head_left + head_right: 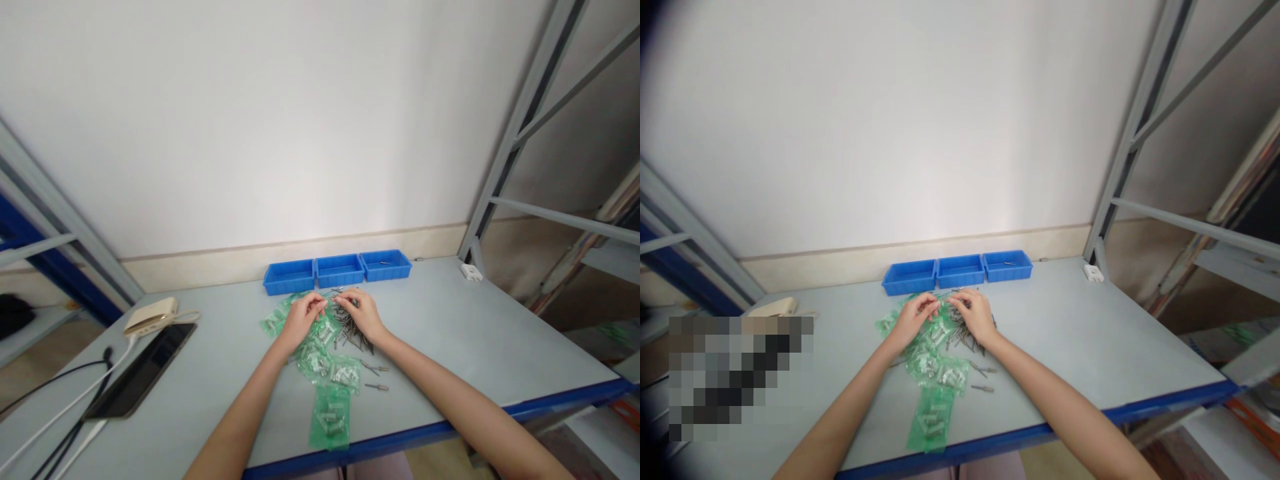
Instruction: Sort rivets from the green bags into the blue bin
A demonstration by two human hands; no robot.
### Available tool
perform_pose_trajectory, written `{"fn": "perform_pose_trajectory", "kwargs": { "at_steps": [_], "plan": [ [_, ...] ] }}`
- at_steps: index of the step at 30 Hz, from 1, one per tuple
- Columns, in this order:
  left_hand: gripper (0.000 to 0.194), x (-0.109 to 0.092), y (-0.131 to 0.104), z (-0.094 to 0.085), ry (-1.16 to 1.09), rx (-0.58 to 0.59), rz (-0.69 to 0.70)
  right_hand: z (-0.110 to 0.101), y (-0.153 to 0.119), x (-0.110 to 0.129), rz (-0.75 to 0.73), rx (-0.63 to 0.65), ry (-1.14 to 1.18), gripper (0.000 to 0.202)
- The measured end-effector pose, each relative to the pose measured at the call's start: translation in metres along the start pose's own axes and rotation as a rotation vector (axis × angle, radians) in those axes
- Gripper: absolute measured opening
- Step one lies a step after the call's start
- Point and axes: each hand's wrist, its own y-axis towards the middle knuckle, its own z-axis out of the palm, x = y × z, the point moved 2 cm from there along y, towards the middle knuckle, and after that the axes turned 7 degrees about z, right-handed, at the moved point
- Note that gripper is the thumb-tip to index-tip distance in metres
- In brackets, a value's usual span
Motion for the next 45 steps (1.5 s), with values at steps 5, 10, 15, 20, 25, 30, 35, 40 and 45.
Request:
{"fn": "perform_pose_trajectory", "kwargs": {
  "at_steps": [5,10,15,20,25,30,35,40,45],
  "plan": [
    [0.023,-0.004,-0.002,-0.001,0.155,0.042,0.07,-0.005,-0.002,0.007,-0.076,0.063,-0.225,0.023],
    [0.021,-0.011,-0.002,0.001,0.195,0.108,0.078,-0.003,-0.005,0.009,-0.068,0.121,-0.31,0.029],
    [0.022,-0.015,-0.003,0.001,0.182,0.122,0.059,-0.001,-0.002,0.002,0.068,0.181,-0.172,0.03],
    [0.027,-0.019,-0.003,0.001,0.162,0.139,0.075,0.002,0.002,-0.01,0.096,0.229,0.013,0.027],
    [0.035,-0.02,-0.002,0.001,0.108,0.018,0.054,0.003,0.002,-0.01,0.123,0.282,0.16,0.033],
    [0.035,-0.016,-0.002,0.003,0.088,-0.03,0.056,0.001,0.0,-0.005,0.13,0.333,0.208,0.041],
    [0.023,-0.01,-0.001,0.002,0.064,-0.092,0.046,-0.001,0.002,-0.002,0.067,0.286,0.26,0.028],
    [0.033,-0.017,-0.003,0.003,0.072,-0.093,0.046,0.0,-0.001,0.0,0.059,0.352,0.231,0.039],
    [0.038,-0.019,-0.004,0.005,0.077,-0.092,0.038,0.001,-0.003,0.0,0.057,0.353,0.214,0.043]
  ]
}}
